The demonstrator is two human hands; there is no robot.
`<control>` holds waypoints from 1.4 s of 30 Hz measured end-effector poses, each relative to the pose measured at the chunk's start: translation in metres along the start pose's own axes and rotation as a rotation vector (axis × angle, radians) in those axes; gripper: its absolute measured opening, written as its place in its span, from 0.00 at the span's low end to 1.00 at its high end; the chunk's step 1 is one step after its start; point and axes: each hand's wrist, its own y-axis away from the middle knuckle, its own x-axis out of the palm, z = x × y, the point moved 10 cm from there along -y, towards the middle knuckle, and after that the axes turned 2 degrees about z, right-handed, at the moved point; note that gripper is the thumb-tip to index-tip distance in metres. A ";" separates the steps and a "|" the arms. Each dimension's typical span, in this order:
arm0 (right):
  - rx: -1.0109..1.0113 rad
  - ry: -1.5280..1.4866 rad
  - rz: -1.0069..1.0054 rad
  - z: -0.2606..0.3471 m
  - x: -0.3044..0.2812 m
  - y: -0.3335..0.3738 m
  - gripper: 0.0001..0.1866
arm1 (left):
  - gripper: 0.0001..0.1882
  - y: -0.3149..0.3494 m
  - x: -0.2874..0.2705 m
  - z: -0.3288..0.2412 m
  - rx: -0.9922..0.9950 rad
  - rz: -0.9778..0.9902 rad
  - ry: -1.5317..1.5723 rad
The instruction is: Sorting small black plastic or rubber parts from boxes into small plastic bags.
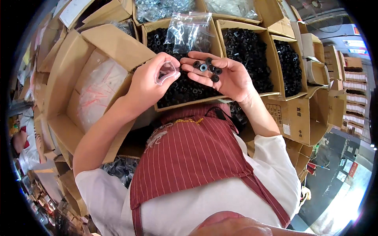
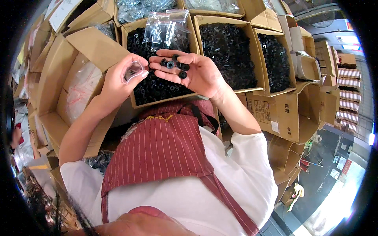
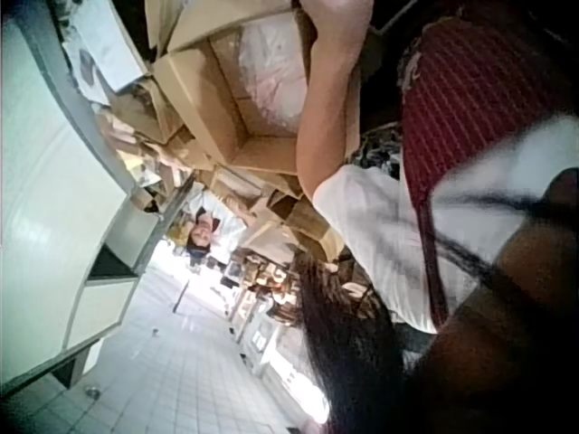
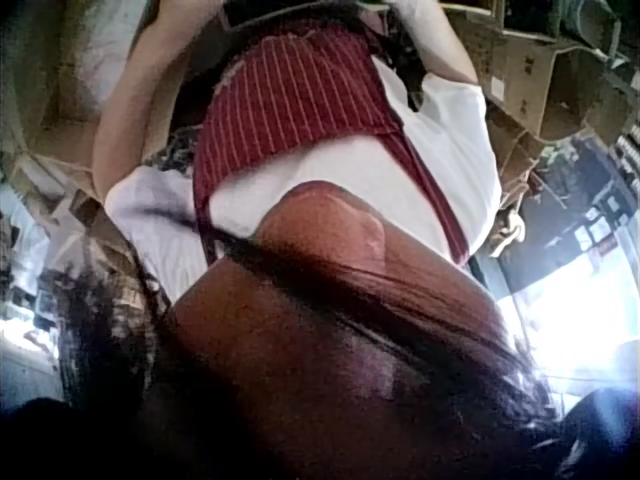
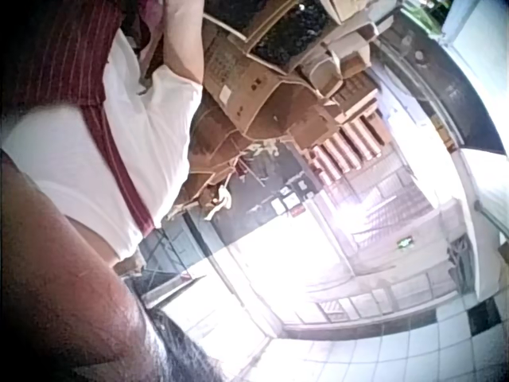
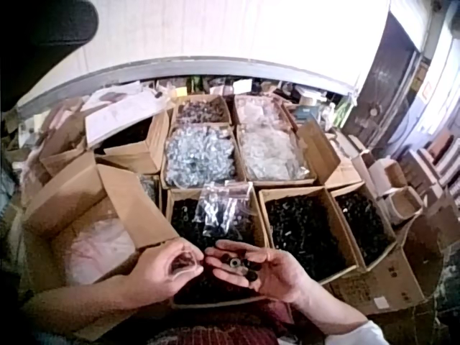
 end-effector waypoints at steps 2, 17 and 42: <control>0.008 -0.020 0.007 0.000 0.001 0.001 0.32 | 0.10 0.000 -0.005 -0.003 0.063 -0.066 0.001; -0.014 -0.038 0.055 0.003 0.004 0.001 0.38 | 0.09 0.000 0.000 0.000 0.004 -0.004 0.002; -0.326 0.553 0.004 0.003 0.090 -0.052 0.24 | 0.15 0.007 0.015 0.011 -0.159 0.063 0.250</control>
